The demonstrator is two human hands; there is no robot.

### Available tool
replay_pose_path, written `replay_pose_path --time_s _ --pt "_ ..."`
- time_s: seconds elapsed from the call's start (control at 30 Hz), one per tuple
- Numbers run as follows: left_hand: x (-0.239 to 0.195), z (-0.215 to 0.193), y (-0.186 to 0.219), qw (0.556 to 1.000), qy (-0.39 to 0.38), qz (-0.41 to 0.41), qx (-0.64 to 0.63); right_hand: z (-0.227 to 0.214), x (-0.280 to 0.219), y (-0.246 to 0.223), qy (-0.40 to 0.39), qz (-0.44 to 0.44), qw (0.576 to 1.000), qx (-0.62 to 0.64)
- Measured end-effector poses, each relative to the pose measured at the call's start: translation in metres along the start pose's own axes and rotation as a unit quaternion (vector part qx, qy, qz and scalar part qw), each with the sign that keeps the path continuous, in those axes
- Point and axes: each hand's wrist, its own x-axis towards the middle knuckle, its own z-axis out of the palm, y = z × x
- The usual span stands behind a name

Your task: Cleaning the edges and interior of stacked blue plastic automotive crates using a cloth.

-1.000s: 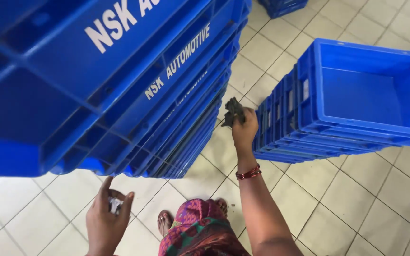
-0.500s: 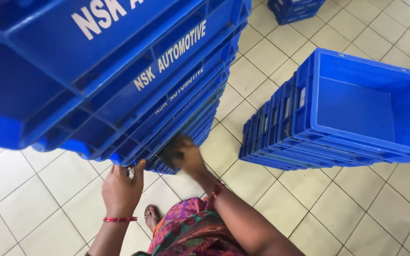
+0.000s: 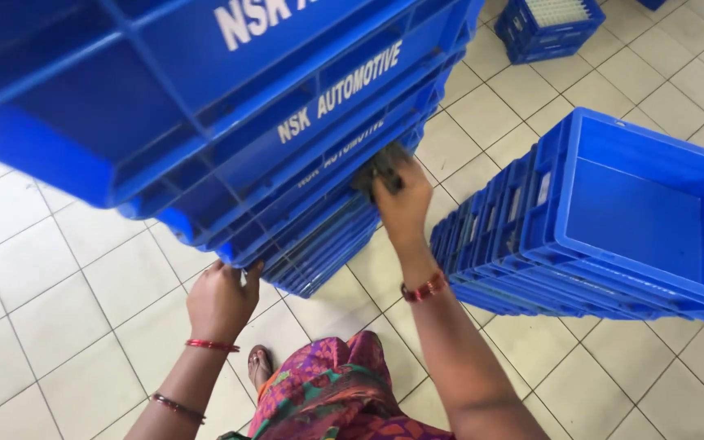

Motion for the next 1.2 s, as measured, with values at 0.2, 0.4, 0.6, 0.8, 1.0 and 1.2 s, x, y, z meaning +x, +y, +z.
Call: replay_pose_path --time_s 0.2,0.4,0.6,0.8,1.0,1.2 --pt "-0.004 0.009 -0.009 0.999 0.024 0.027 -0.033 0.016 -0.030 -0.063 0.017 -0.135 0.990 0.022" --pt "-0.006 0.007 -0.010 0.998 0.015 0.048 -0.033 -0.003 -0.042 -0.078 -0.097 -0.083 0.991 0.045" --pt "-0.009 0.002 -0.013 0.997 -0.013 0.064 -0.048 0.039 -0.099 -0.080 -0.109 -0.139 0.981 0.085" --pt "0.001 -0.018 -0.024 0.990 -0.092 0.096 -0.034 0.019 -0.120 -0.056 -0.144 -0.036 0.985 0.087" --pt "0.008 -0.012 -0.046 0.985 -0.098 0.134 -0.038 0.069 -0.175 -0.074 -0.145 -0.097 0.984 0.043" --pt "0.010 -0.021 -0.043 0.980 -0.113 0.160 -0.018 0.076 -0.195 -0.101 -0.137 -0.006 0.985 0.108"
